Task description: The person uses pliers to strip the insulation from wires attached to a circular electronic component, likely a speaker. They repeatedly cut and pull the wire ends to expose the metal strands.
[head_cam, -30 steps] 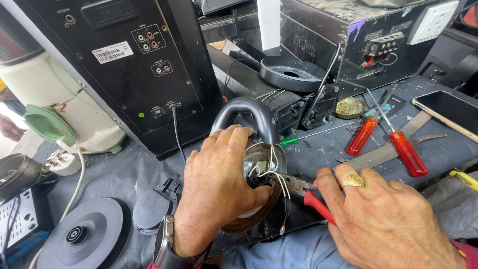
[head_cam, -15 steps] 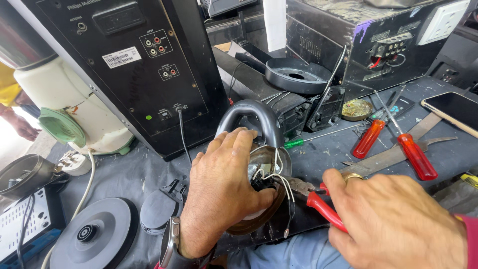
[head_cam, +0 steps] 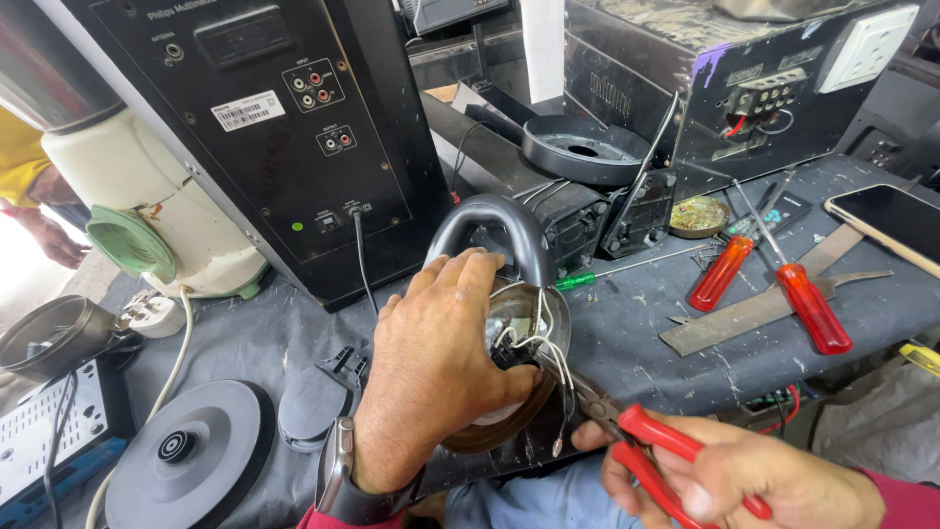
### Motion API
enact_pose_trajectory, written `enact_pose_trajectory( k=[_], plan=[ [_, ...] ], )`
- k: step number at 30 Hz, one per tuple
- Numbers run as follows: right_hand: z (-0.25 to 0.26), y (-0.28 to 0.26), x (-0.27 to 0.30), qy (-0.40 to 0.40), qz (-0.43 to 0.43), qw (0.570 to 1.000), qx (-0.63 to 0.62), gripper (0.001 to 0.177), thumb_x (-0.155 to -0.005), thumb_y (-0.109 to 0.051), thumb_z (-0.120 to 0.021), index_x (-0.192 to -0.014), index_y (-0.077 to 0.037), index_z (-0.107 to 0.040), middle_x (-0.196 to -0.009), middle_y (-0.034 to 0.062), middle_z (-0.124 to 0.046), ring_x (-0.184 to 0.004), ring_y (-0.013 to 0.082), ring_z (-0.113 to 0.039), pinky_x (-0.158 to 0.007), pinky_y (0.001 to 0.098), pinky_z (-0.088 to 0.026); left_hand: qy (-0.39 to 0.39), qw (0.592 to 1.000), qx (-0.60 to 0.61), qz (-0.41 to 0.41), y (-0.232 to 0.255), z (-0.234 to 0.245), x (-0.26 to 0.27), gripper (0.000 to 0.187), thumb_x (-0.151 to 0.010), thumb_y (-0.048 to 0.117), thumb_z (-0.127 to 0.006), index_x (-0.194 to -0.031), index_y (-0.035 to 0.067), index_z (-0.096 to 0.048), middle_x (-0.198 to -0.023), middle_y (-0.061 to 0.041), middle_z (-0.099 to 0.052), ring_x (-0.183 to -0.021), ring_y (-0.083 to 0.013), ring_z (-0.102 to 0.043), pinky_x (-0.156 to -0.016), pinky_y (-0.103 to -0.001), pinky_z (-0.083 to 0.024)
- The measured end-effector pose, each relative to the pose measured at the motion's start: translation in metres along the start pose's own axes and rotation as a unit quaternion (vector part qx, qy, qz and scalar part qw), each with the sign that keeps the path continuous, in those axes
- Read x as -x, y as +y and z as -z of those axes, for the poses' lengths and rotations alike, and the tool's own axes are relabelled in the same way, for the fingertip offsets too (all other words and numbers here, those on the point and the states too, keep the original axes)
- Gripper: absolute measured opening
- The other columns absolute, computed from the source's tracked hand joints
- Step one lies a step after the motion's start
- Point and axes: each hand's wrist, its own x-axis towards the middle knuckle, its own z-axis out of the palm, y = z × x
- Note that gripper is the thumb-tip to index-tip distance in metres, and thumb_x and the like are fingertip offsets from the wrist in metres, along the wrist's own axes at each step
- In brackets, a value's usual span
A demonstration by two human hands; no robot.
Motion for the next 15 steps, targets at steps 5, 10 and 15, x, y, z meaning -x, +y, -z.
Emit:
enact_pose_trajectory(
  k=[5, 10, 15],
  plan=[
    [0.012, -0.010, 0.005, 0.078, -0.012, 0.903, 0.422, 0.070, -0.081, -0.010, -0.070, -0.144, -0.004, -0.042, -0.114, 0.0176, -0.059, -0.102, 0.0245, -0.059, -0.090, 0.0305, -0.052, -0.007, 1.000, -0.003, 0.001, 0.003, 0.003, -0.003, 0.089, -0.048, 0.035, -0.093, -0.126, 0.008, -0.060, -0.116, -0.016, -0.066, -0.109, -0.0376, -0.064, -0.085, -0.050, -0.052],
    [-0.003, -0.003, -0.002, 0.287, 0.072, 0.529, 0.795, 0.066, -0.079, -0.021, -0.069, -0.140, -0.007, -0.049, -0.120, 0.0184, -0.063, -0.102, 0.0293, -0.067, -0.080, 0.0370, -0.053, -0.007, 1.000, -0.001, -0.001, 0.001, 0.000, -0.004, 0.086, -0.049, 0.035, -0.091, -0.125, 0.007, -0.061, -0.113, -0.017, -0.067, -0.109, -0.0383, -0.064, -0.085, -0.050, -0.052],
    [-0.020, -0.016, -0.011, 0.341, 0.124, 0.363, 0.858, 0.053, -0.082, -0.020, -0.064, -0.133, -0.006, -0.058, -0.105, 0.0099, -0.058, -0.097, 0.0288, -0.064, -0.070, 0.0417, -0.053, 0.004, 1.000, -0.002, -0.006, 0.002, 0.000, -0.003, 0.081, -0.049, 0.035, -0.090, -0.119, 0.005, -0.061, -0.111, -0.018, -0.068, -0.107, -0.0387, -0.065, -0.085, -0.049, -0.053]
  ],
)
